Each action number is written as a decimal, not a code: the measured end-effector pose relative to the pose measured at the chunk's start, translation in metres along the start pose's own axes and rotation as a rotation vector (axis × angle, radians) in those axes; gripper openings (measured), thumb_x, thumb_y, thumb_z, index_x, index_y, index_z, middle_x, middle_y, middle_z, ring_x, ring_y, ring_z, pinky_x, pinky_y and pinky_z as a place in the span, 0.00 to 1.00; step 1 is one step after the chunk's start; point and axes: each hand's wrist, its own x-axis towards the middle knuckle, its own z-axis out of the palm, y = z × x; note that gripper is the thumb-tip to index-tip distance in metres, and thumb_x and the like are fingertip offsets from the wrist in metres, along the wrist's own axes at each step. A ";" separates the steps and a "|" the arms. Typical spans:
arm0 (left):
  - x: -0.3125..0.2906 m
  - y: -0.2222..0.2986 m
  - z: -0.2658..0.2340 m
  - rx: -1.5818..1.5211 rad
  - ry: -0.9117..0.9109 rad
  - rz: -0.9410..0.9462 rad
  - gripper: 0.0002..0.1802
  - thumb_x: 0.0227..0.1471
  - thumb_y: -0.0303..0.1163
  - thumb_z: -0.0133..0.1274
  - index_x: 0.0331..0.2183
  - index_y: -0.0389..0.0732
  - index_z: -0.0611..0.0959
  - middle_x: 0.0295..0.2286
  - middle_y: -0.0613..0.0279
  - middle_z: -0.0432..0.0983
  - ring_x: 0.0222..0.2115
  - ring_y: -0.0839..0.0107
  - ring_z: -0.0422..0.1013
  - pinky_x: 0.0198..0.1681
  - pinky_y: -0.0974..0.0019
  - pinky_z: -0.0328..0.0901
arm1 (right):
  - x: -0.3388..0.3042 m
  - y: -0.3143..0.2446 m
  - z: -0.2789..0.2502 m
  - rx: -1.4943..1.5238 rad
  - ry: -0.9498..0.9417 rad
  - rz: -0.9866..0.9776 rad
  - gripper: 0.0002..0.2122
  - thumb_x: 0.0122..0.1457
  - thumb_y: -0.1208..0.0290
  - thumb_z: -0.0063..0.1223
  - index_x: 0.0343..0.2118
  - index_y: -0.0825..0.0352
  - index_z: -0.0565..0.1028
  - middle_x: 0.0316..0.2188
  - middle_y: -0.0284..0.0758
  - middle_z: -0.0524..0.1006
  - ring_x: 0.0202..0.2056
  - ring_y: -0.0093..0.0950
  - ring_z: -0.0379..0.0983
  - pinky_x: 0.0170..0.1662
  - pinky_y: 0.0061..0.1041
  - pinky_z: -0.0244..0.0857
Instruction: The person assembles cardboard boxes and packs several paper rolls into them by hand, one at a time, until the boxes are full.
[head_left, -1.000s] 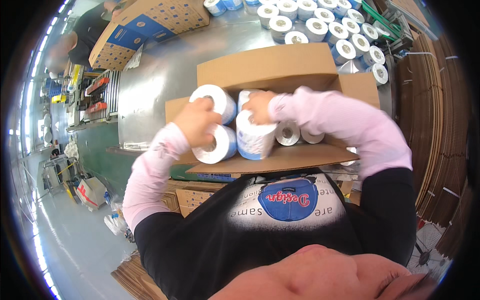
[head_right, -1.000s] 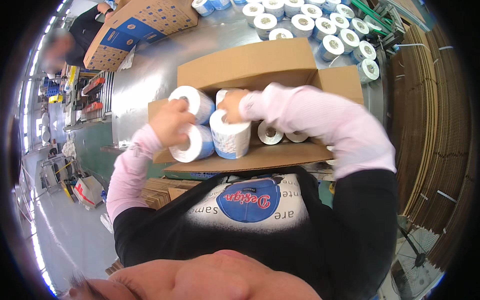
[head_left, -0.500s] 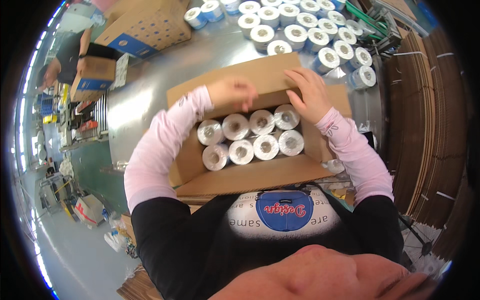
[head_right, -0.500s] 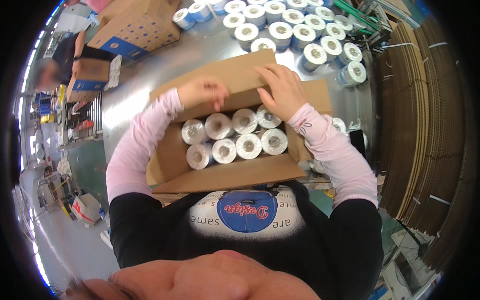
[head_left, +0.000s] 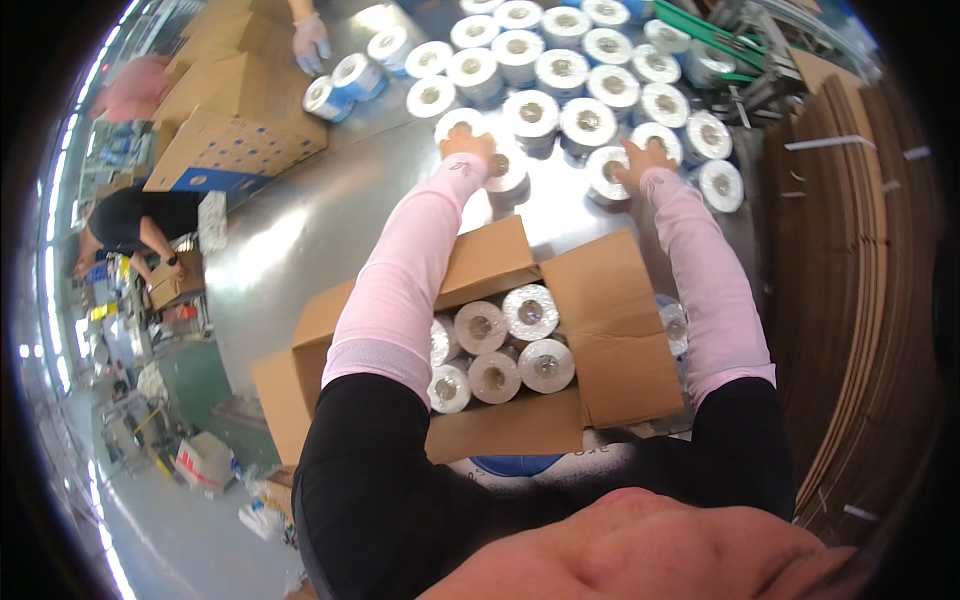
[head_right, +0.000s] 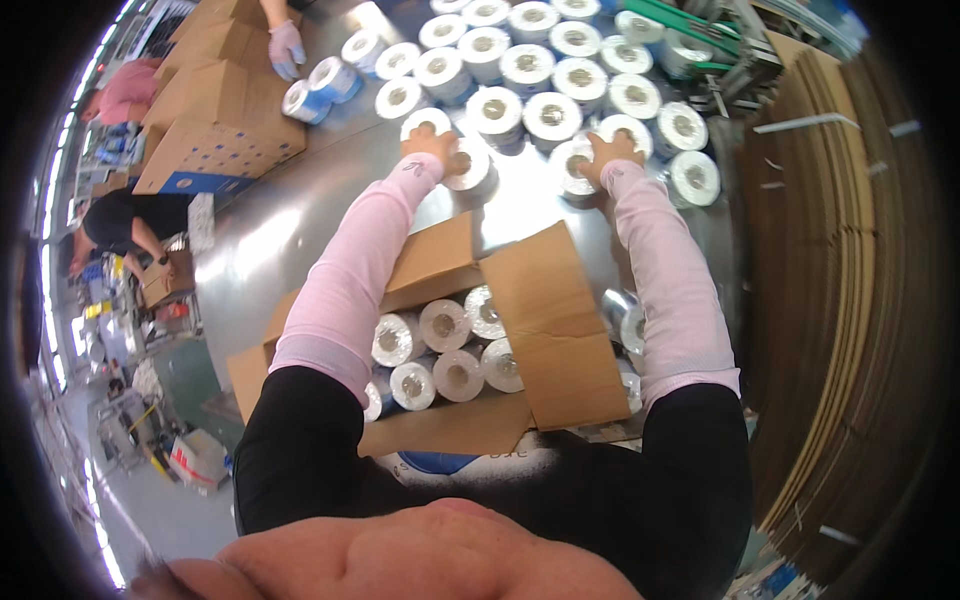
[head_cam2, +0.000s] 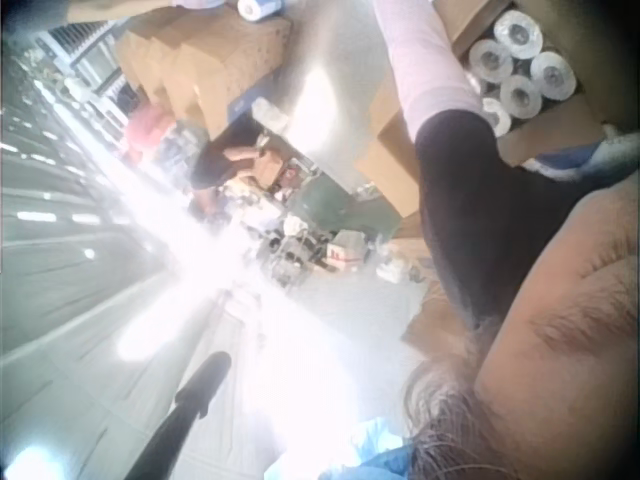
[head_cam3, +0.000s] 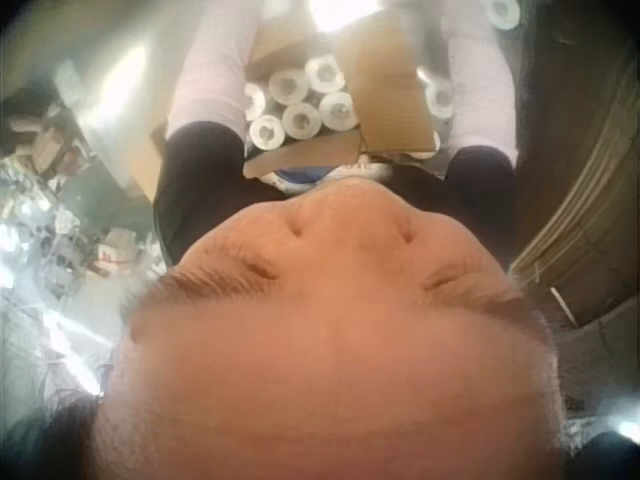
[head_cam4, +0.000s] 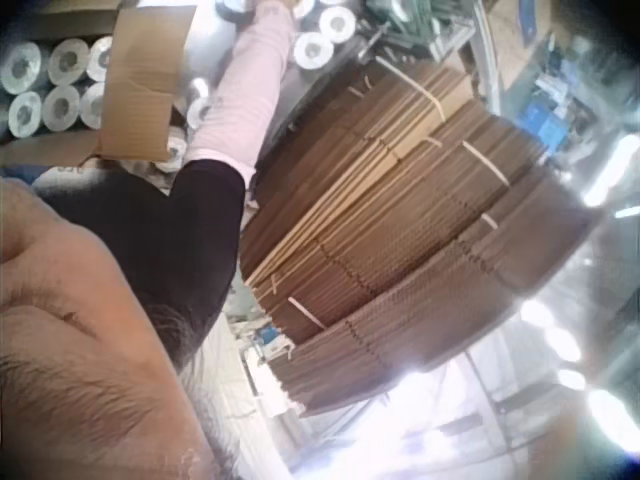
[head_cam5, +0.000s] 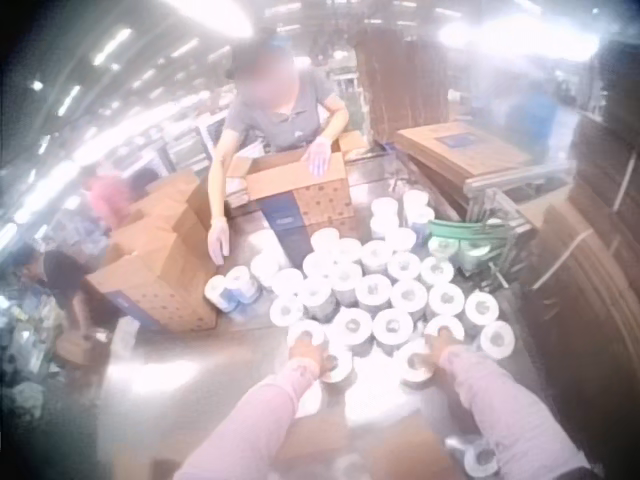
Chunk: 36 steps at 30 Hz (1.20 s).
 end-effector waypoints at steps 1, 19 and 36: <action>-0.008 -0.003 -0.001 0.018 0.038 -0.039 0.32 0.37 0.54 0.58 0.46 0.53 0.79 0.47 0.48 0.66 0.51 0.52 0.62 0.53 0.55 0.61 | -0.005 -0.023 -0.002 -0.001 -0.010 0.104 0.28 0.52 0.49 0.52 0.57 0.49 0.66 0.57 0.45 0.61 0.61 0.41 0.52 0.61 0.51 0.42; -0.328 -0.194 -0.066 -1.588 -0.014 0.602 0.20 0.45 0.33 0.59 0.43 0.39 0.78 0.43 0.55 0.73 0.44 0.63 0.70 0.48 0.60 0.64 | -0.165 -0.073 -0.122 1.446 -0.270 -0.723 0.24 0.47 0.56 0.56 0.47 0.62 0.74 0.48 0.42 0.70 0.51 0.36 0.67 0.53 0.39 0.59; -0.382 -0.180 -0.014 -0.323 -0.494 0.409 0.25 0.45 0.37 0.59 0.47 0.44 0.78 0.36 0.57 0.78 0.38 0.64 0.74 0.43 0.63 0.68 | -0.346 -0.238 -0.032 0.406 -0.040 -1.351 0.25 0.50 0.71 0.55 0.54 0.62 0.68 0.55 0.49 0.63 0.56 0.46 0.60 0.58 0.37 0.56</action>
